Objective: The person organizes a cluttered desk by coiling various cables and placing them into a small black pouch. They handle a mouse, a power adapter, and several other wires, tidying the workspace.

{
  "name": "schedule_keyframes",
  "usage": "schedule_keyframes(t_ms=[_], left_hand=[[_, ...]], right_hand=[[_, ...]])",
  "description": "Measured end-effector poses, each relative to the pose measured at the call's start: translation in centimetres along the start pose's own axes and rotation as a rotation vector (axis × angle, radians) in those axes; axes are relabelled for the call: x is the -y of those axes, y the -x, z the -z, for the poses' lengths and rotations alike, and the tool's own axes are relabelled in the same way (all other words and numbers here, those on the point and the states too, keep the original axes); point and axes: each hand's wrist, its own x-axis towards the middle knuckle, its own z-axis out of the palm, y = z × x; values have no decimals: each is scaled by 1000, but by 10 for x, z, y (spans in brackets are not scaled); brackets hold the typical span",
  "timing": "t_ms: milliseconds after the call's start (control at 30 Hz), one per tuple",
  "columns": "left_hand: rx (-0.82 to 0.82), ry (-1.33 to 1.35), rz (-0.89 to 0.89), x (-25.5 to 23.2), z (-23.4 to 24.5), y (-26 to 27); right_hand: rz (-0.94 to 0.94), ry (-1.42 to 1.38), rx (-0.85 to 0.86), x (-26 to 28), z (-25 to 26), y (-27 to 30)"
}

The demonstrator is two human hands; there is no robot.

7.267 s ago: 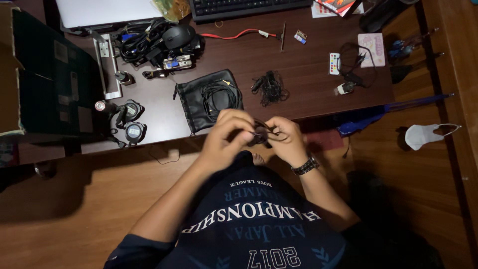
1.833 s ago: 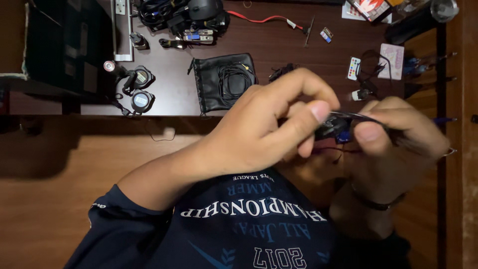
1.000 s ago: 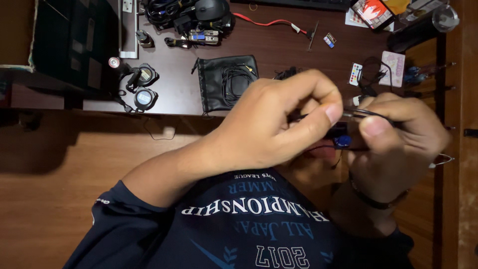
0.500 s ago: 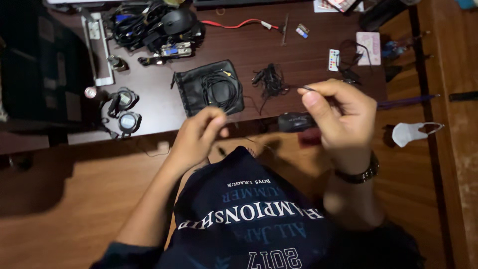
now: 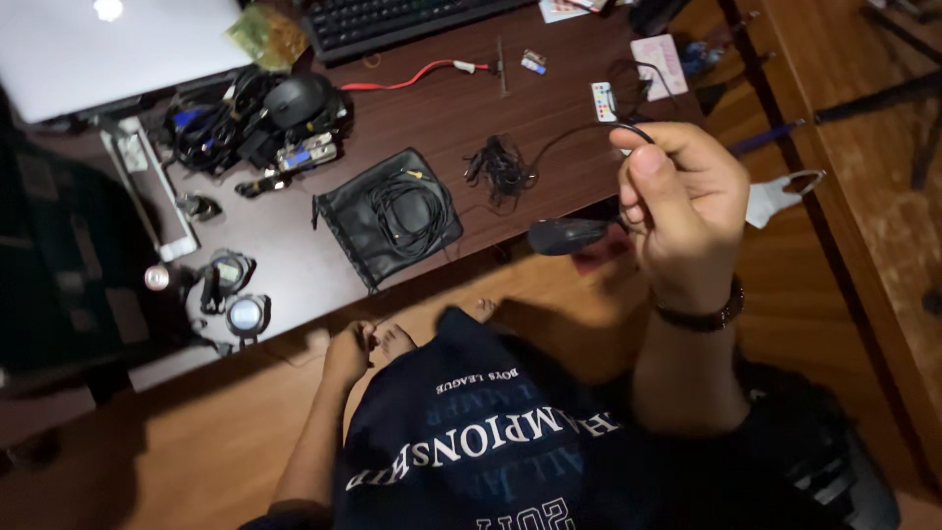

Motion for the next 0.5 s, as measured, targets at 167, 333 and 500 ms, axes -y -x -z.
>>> schedule_keyframes(t_ms=[167, 333, 500], left_hand=[[125, -11, -122, 3, 21, -21], [169, -275, -95, 1, 34, -36], [259, -586, -51, -7, 38, -41]], right_hand=[[10, 32, -104, -4, -10, 13], [33, 63, -183, -5, -15, 27], [4, 103, -230, -1, -20, 43]])
